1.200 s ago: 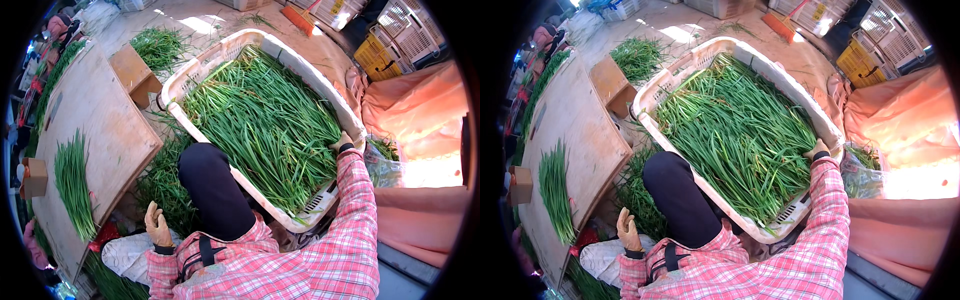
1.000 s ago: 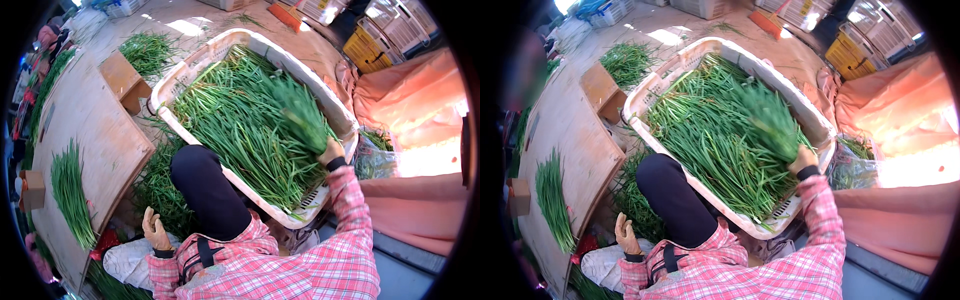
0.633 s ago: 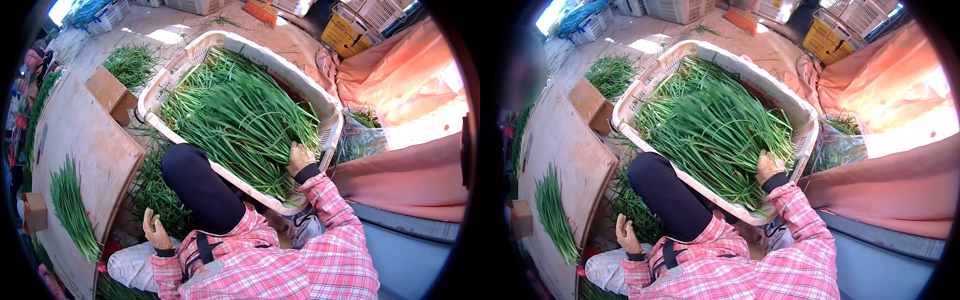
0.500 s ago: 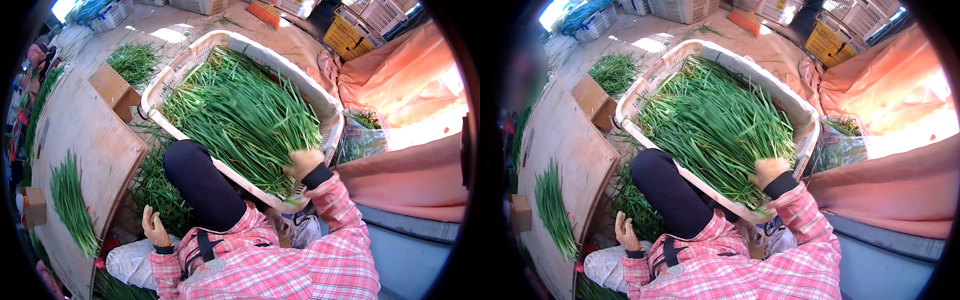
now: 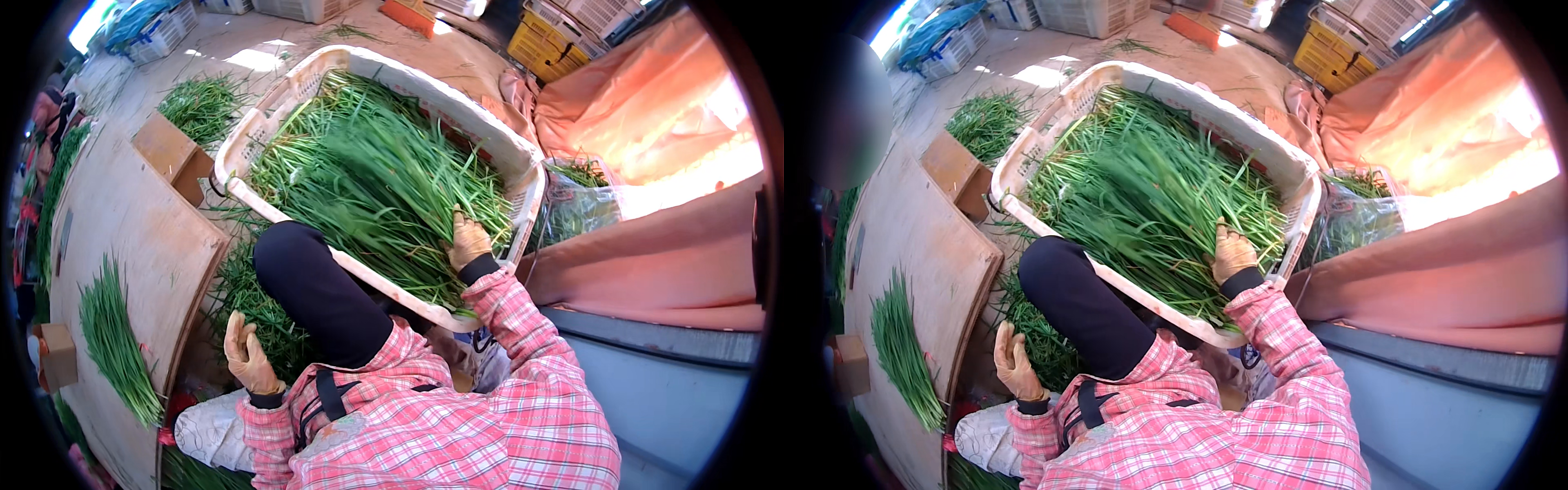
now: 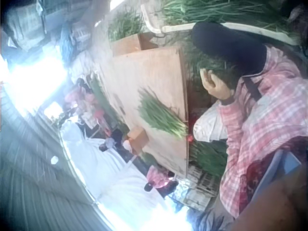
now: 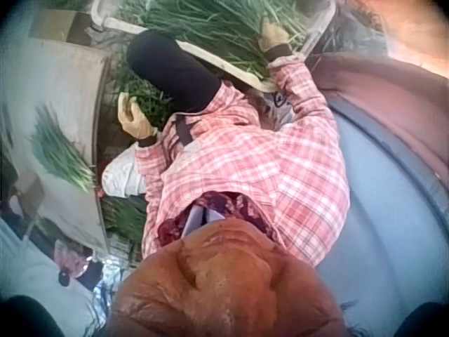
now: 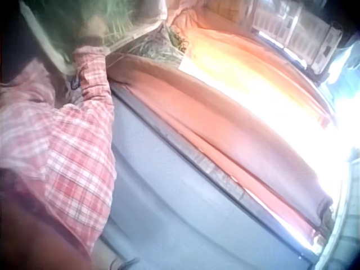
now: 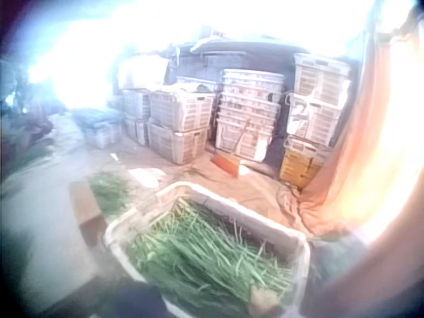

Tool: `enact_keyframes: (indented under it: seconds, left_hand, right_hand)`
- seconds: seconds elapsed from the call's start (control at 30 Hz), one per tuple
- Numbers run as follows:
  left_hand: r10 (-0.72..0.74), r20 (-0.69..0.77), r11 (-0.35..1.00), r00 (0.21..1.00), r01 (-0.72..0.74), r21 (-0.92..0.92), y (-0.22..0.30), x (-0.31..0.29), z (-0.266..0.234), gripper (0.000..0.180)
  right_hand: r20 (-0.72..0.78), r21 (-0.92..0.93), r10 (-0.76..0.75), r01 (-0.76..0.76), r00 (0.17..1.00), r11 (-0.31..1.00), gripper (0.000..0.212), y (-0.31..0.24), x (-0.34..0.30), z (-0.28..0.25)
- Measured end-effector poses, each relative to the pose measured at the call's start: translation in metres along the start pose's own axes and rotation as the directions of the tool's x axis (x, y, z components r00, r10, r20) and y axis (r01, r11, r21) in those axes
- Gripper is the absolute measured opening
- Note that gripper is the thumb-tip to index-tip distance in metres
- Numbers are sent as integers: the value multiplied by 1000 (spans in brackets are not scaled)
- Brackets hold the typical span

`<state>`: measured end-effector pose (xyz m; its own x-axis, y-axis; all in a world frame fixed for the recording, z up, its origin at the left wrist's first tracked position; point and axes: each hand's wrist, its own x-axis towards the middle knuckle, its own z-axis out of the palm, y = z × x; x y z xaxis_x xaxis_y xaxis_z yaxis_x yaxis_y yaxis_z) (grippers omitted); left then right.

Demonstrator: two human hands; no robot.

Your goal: The person sorts through a bundle of leafy greens by hand, pulling out individual stems, removing debris, and placing the cleaned greens into a pile.

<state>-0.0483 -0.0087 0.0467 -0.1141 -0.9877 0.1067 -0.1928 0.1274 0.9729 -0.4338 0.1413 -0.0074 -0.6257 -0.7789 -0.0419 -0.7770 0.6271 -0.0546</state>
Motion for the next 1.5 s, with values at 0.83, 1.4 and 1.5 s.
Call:
enact_keyframes:
  seconds: [0.83, 1.4, 1.5]
  left_hand:
    - [224, 962, 506, 157, -862, 23, 15, -22, 258, 65]
    - [33, 989, 457, 146, -882, 115, 15, -20, 261, 60]
    - [44, 988, 494, 150, -863, 110, 17, -20, 262, 55]
  right_hand:
    - [-293, 78, -206, 238, 934, 968, 58, 12, -19, -13]
    - [317, 841, -138, -210, 938, 499, 65, 56, 32, -106]
    - [312, 911, -107, -265, 944, 317, 63, 59, 19, -118]
